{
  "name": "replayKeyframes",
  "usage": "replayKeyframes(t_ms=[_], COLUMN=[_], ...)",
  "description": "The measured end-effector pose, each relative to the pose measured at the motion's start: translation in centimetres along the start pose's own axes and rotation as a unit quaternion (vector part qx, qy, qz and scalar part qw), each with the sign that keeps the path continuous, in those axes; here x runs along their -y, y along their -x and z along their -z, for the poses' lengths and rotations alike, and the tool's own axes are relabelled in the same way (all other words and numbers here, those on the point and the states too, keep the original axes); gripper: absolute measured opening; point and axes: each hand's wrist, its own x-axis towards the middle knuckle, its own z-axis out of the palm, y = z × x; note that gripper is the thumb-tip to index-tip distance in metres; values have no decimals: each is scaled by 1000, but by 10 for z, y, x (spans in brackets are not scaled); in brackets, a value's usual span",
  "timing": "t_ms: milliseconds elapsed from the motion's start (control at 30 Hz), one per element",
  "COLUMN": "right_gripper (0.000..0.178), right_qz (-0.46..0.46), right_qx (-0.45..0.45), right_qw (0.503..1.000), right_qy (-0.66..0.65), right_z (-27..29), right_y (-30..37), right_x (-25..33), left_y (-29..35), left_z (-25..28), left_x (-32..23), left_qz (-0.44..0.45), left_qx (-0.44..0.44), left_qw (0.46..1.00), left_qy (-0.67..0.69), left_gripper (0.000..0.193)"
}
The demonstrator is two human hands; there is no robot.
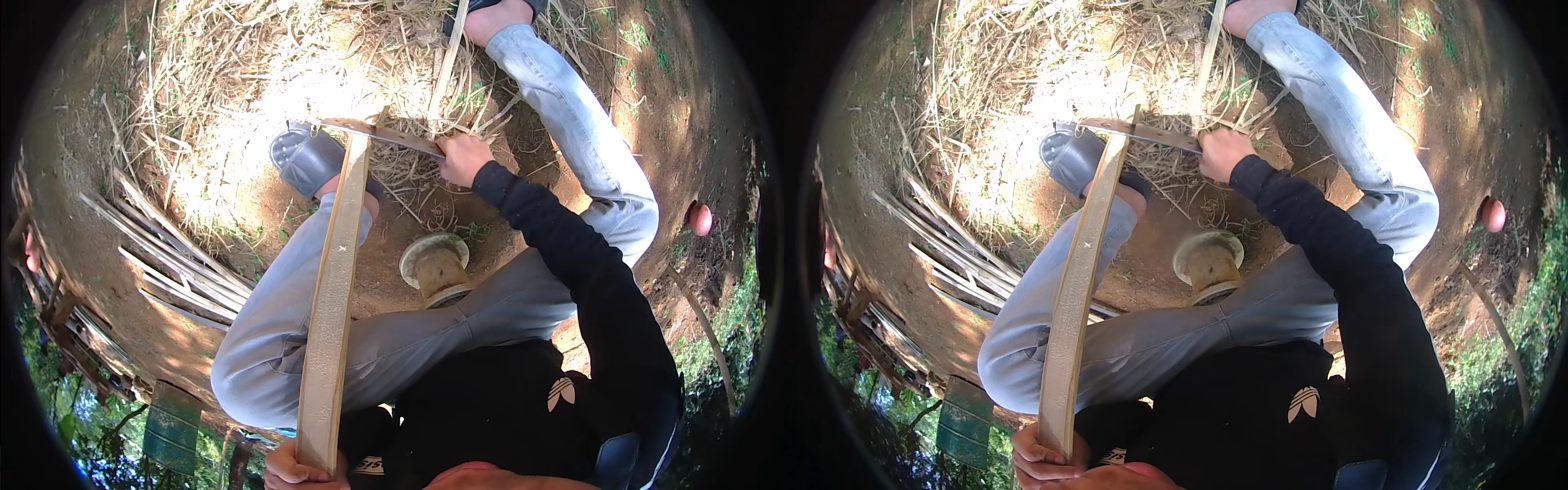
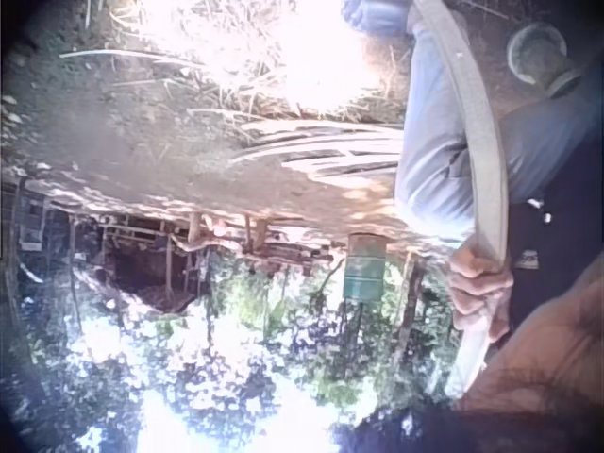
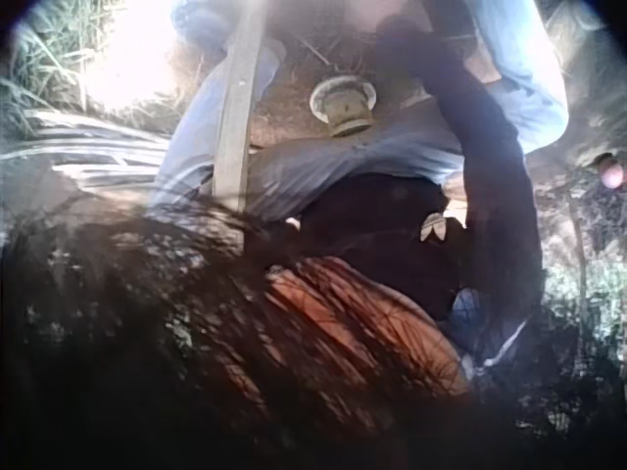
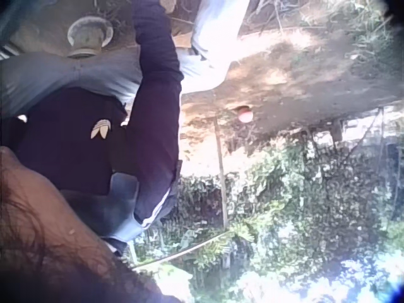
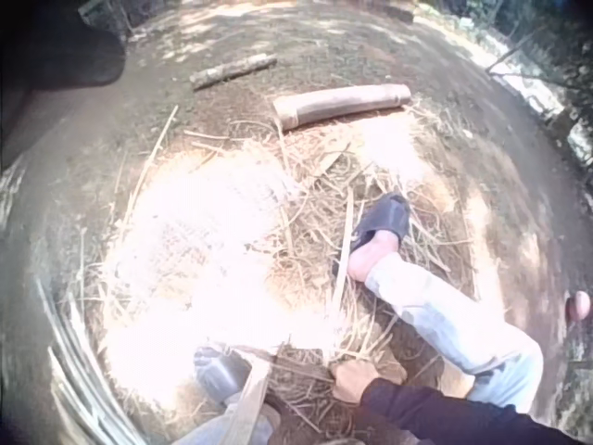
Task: The person scrapes a bamboo strip with a blade and uses a wooden object to press down on it while pulling it through.
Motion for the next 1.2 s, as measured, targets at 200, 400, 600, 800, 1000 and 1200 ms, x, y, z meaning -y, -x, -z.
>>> replayKeyframes(t_ms=[200, 400, 600, 800, 1000, 1200], right_gripper=[17, 40, 20, 20, 26, 27], right_qz=[28, 271, -47, -66, 118, -94], right_qx=[-38, -35, -27, -14, -37, -33], right_qw=[999, 961, 997, 997, 991, 995], right_qy=[17, -45, 60, 47, -48, -2], right_z=[20, 51, 1, 15, 17, -6], right_y=[9, 74, -1, 20, 56, 2], right_x=[21, 104, -32, 12, 66, -43], left_y=[6, 8, 2, 6, 8, 6], left_z=[5, 7, 6, 9, 44, 50], left_x=[2, -3, 2, 1, -8, -5], left_qz=[-2, 0, -18, -31, -8, -41], left_qx=[-9, -7, 8, -4, 121, 143], left_qw=[1000, 1000, 1000, 999, 989, 981], left_qy=[-1, -7, 21, -4, 89, 123], left_gripper=[39, 39, 39, 39, 39, 51])
